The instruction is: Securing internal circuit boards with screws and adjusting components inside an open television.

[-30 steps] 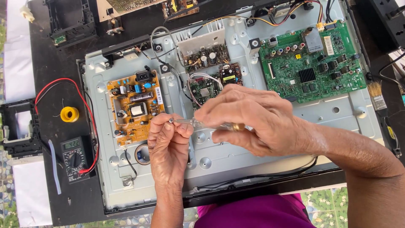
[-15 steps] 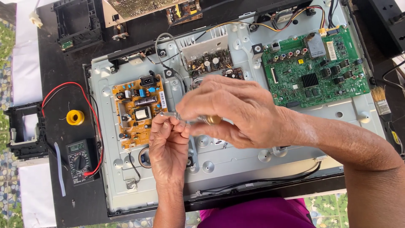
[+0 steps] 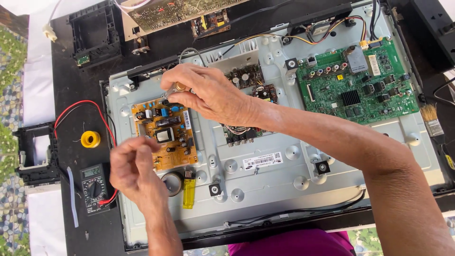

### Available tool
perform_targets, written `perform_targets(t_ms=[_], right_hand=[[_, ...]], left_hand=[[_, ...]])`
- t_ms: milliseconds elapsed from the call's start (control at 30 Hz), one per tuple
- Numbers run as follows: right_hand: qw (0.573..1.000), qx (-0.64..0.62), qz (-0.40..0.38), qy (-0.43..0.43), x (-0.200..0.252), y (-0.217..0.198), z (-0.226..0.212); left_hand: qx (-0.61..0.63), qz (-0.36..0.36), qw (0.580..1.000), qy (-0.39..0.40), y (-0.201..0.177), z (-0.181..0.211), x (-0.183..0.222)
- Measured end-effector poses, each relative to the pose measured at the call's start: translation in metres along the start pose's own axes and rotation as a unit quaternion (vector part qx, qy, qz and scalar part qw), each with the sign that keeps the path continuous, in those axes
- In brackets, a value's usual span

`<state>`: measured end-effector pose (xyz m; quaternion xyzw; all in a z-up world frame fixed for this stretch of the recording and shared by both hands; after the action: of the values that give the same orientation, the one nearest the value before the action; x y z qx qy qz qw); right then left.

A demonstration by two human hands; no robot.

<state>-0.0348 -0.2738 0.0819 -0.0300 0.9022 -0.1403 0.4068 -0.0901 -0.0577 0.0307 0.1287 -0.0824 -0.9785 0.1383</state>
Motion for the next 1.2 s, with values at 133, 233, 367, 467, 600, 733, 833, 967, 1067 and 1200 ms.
perform_targets(t_ms=[133, 233, 367, 467, 600, 733, 833, 967, 1067, 1200], right_hand=[[0.999, -0.031, 0.022, 0.012, 0.004, 0.015, 0.019], [0.999, -0.022, 0.003, 0.03, 0.006, 0.021, 0.026], [0.999, -0.015, 0.0, 0.047, 0.008, 0.022, 0.031], [0.999, -0.015, -0.005, 0.045, 0.009, 0.021, 0.032], [0.998, -0.025, 0.003, 0.053, 0.011, 0.019, 0.035], [0.998, -0.026, 0.002, 0.06, 0.014, 0.02, 0.039], [0.998, -0.03, 0.004, 0.058, 0.014, 0.021, 0.039], [0.998, -0.027, 0.009, 0.057, 0.013, 0.021, 0.039], [0.998, -0.028, 0.008, 0.058, 0.014, 0.022, 0.043], [0.998, -0.021, 0.005, 0.056, 0.013, 0.021, 0.039]], left_hand=[[-0.24, -0.066, 0.944, 0.215, 0.005, -0.006, -0.047], [-0.325, -0.117, 0.903, 0.257, 0.016, -0.012, -0.072], [-0.383, -0.195, 0.879, 0.205, 0.026, -0.018, -0.091], [-0.428, -0.237, 0.857, 0.165, 0.016, -0.047, -0.11], [-0.462, -0.261, 0.835, 0.145, 0.018, -0.053, -0.117], [-0.469, -0.277, 0.827, 0.137, 0.016, -0.062, -0.12], [-0.471, -0.28, 0.826, 0.131, 0.016, -0.061, -0.121], [-0.473, -0.274, 0.827, 0.128, 0.015, -0.066, -0.123], [-0.469, -0.272, 0.831, 0.127, 0.015, -0.066, -0.121], [-0.476, -0.263, 0.832, 0.113, 0.019, -0.063, -0.119]])
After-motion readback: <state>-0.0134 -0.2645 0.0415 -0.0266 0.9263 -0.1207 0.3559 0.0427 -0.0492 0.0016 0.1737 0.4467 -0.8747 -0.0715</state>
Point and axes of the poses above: each hand's wrist, its own x-axis away from the middle knuckle, its own y-axis out of the palm, z = x × y, the point moved 4 cm from there along -x, towards the middle knuckle, and after that the axes turned 8 degrees about z, right-handed, at the moved point
